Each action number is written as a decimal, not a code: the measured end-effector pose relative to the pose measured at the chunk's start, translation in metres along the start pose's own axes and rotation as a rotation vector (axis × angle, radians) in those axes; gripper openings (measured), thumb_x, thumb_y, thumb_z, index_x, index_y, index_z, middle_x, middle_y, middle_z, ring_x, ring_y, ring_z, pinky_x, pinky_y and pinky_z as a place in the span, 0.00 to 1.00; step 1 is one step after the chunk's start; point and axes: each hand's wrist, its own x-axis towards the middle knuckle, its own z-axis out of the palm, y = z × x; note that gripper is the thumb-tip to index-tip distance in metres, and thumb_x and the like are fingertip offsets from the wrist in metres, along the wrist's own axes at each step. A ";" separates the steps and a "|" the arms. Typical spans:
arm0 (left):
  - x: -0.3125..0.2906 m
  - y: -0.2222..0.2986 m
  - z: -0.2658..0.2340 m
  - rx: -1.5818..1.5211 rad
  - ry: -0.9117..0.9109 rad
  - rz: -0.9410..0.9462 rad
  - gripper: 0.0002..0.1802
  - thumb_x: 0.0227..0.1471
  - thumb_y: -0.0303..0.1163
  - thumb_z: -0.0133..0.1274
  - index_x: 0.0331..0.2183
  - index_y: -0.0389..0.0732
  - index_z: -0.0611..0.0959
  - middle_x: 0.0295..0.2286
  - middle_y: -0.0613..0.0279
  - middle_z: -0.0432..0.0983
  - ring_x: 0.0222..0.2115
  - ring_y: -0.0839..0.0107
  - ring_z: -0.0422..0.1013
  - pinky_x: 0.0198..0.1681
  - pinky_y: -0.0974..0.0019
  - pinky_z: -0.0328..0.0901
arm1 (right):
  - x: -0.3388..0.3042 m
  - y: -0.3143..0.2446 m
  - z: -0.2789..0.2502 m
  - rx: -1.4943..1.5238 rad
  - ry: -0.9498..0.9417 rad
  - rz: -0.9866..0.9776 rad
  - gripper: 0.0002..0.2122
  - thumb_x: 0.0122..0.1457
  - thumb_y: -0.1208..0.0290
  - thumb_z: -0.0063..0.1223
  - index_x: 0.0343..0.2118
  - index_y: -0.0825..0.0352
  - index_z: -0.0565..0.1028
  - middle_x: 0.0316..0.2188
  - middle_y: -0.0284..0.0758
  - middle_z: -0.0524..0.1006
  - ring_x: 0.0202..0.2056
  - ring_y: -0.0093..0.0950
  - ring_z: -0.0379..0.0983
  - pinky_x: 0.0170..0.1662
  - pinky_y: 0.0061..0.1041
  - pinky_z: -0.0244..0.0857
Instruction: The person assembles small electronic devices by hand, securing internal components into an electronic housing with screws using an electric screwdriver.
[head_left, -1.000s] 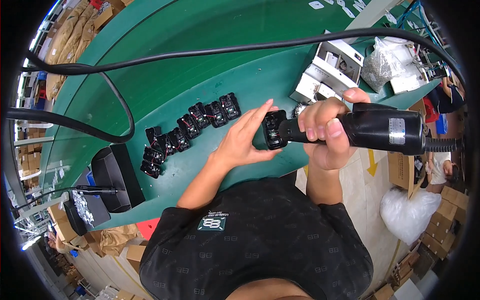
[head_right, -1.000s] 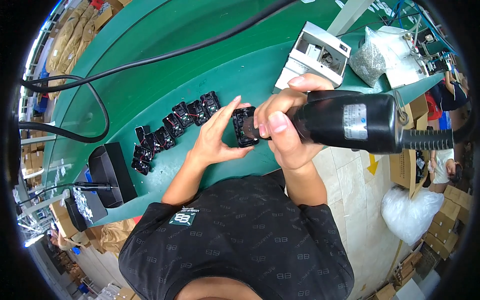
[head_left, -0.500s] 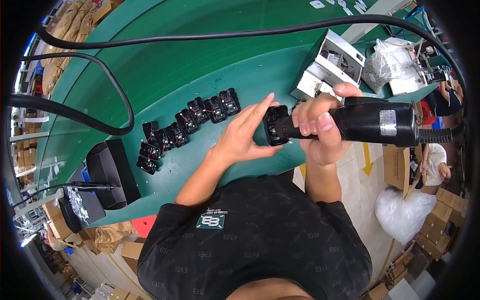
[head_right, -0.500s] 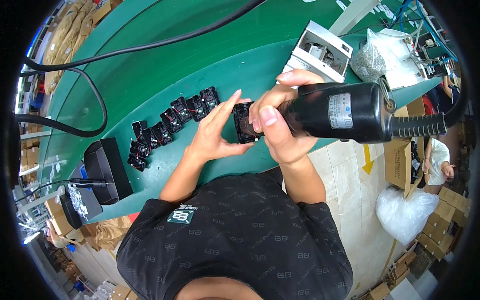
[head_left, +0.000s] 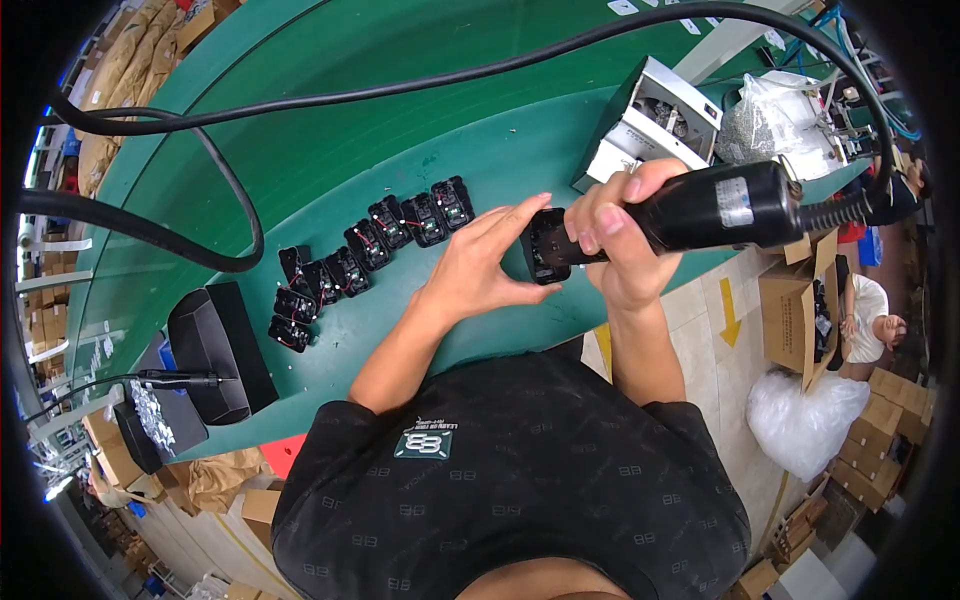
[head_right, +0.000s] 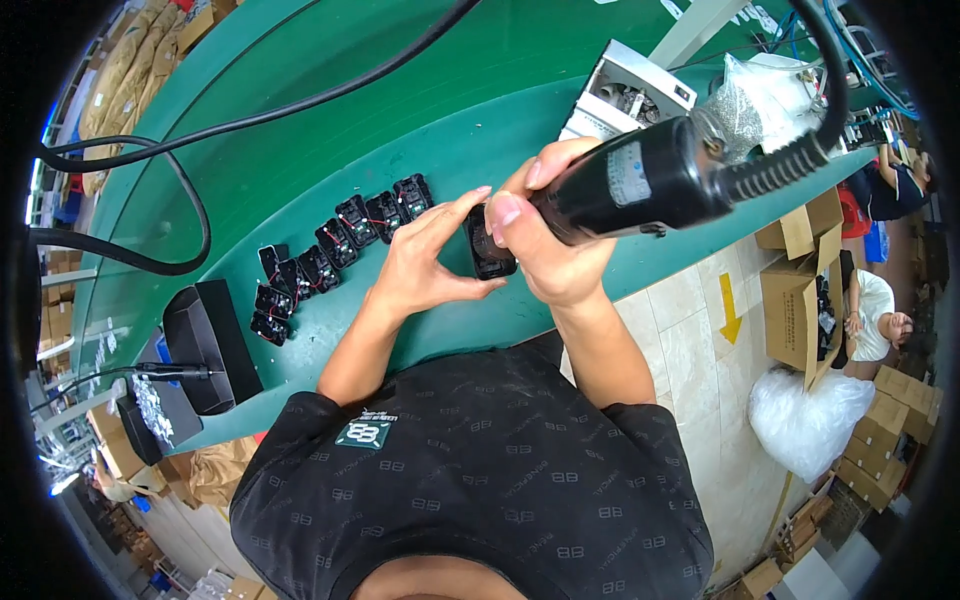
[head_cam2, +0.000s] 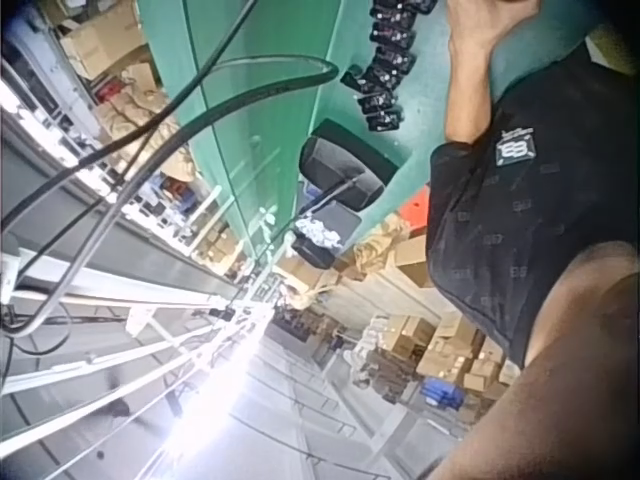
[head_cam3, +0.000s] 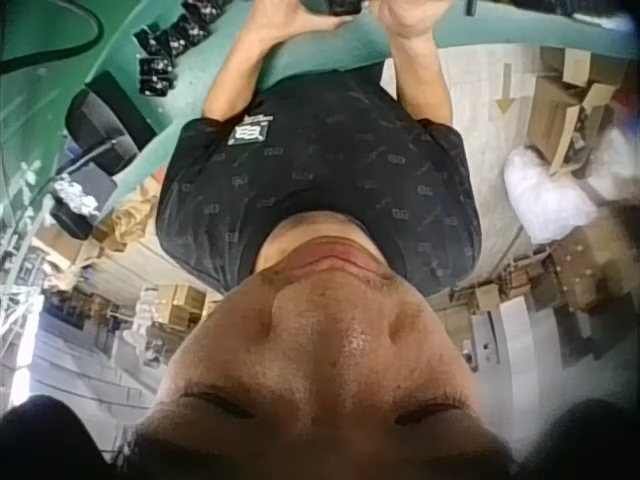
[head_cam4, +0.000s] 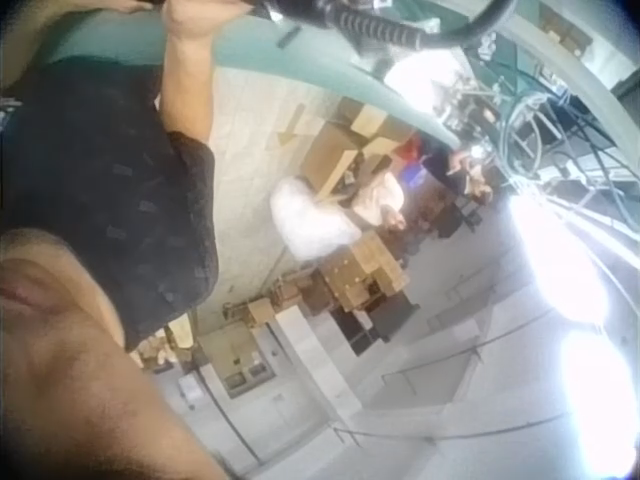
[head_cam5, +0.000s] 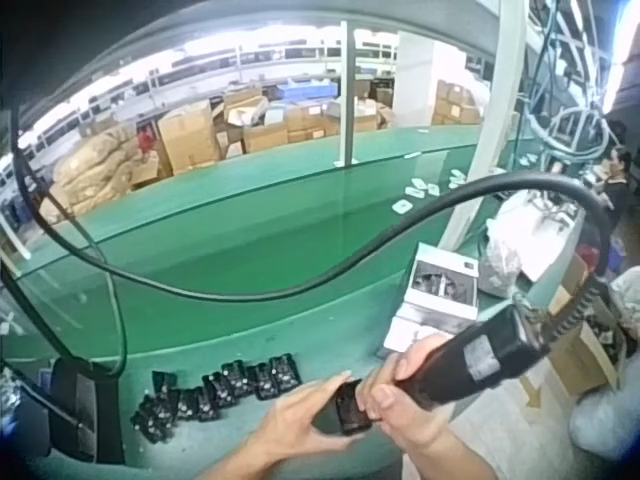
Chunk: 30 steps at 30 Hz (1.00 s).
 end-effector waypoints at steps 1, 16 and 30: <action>0.000 0.000 0.000 -0.008 -0.002 0.005 0.49 0.24 0.36 0.71 0.53 0.39 0.70 0.44 0.51 0.73 0.42 0.59 0.73 0.46 0.61 0.67 | 0.000 0.003 -0.002 -0.015 -0.005 -0.001 0.14 0.49 0.86 0.53 0.35 0.68 0.61 0.20 0.35 0.70 0.19 0.21 0.66 0.23 0.19 0.65; -0.044 -0.066 0.032 -0.081 -0.033 -0.300 0.48 0.32 0.39 0.69 0.54 0.37 0.64 0.49 0.47 0.67 0.49 0.53 0.67 0.51 0.59 0.64 | 0.033 -0.039 -0.048 -0.484 0.190 -0.299 0.23 0.54 0.76 0.46 0.54 0.67 0.56 0.20 0.31 0.65 0.19 0.21 0.60 0.26 0.25 0.60; -0.036 -0.070 0.031 -0.143 -0.046 -0.346 0.45 0.32 0.40 0.67 0.53 0.41 0.66 0.47 0.48 0.68 0.46 0.54 0.68 0.50 0.58 0.65 | 0.034 0.008 -0.090 -0.642 0.234 -0.196 0.19 0.52 0.83 0.51 0.47 0.71 0.62 0.19 0.33 0.70 0.18 0.22 0.66 0.26 0.26 0.65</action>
